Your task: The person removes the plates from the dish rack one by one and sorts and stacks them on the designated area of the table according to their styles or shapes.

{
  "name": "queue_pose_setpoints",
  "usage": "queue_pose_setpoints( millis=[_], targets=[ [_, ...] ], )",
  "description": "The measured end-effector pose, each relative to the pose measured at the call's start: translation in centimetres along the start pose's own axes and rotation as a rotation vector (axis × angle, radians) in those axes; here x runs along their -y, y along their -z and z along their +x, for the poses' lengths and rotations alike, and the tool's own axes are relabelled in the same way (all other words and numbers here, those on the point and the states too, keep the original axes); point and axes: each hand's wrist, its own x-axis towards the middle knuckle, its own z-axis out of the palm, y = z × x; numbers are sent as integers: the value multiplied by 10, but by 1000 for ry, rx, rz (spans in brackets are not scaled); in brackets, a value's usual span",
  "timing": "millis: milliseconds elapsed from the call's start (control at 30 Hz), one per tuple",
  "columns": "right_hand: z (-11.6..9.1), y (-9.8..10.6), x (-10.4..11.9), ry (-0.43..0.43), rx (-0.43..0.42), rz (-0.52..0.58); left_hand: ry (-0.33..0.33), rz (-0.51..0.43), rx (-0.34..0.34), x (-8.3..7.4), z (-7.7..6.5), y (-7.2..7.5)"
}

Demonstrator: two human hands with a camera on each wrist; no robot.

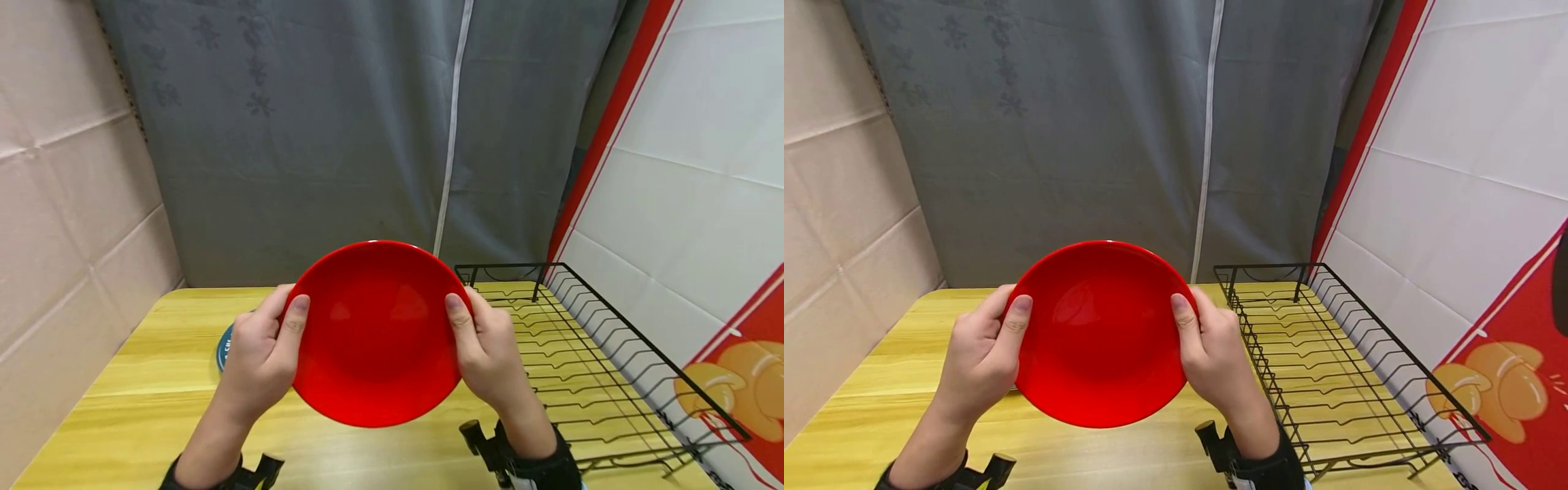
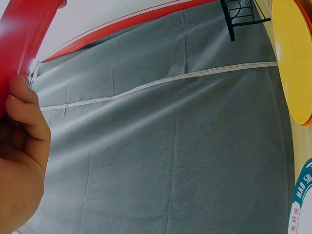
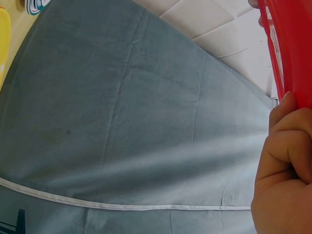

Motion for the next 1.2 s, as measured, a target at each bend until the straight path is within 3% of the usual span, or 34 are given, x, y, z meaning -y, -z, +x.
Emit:
queue_pose_setpoints(
  millis=[467, 667, 800, 1000, 1100, 1200],
  targets=[
    [1, 1, 2, 8, 10, -20, -36, -22, -17, 1, -1, -1],
    [1, 1, 2, -24, -9, -35, 8, -39, -1, 1, -1, -2],
    [2, -3, -1, -186, -38, -40, 96, -46, 1, 2, 1, -1],
    [8, -12, -20, -598, -81, 14, 217, -98, -95, 2, 5, 5],
    [10, -15, -34, -749, -11, 0, 211, -165, -133, 2, 6, 8],
    [9, -19, -50, -846, 120, -10, 182, -218, -140, 2, 7, 9]
  ],
)
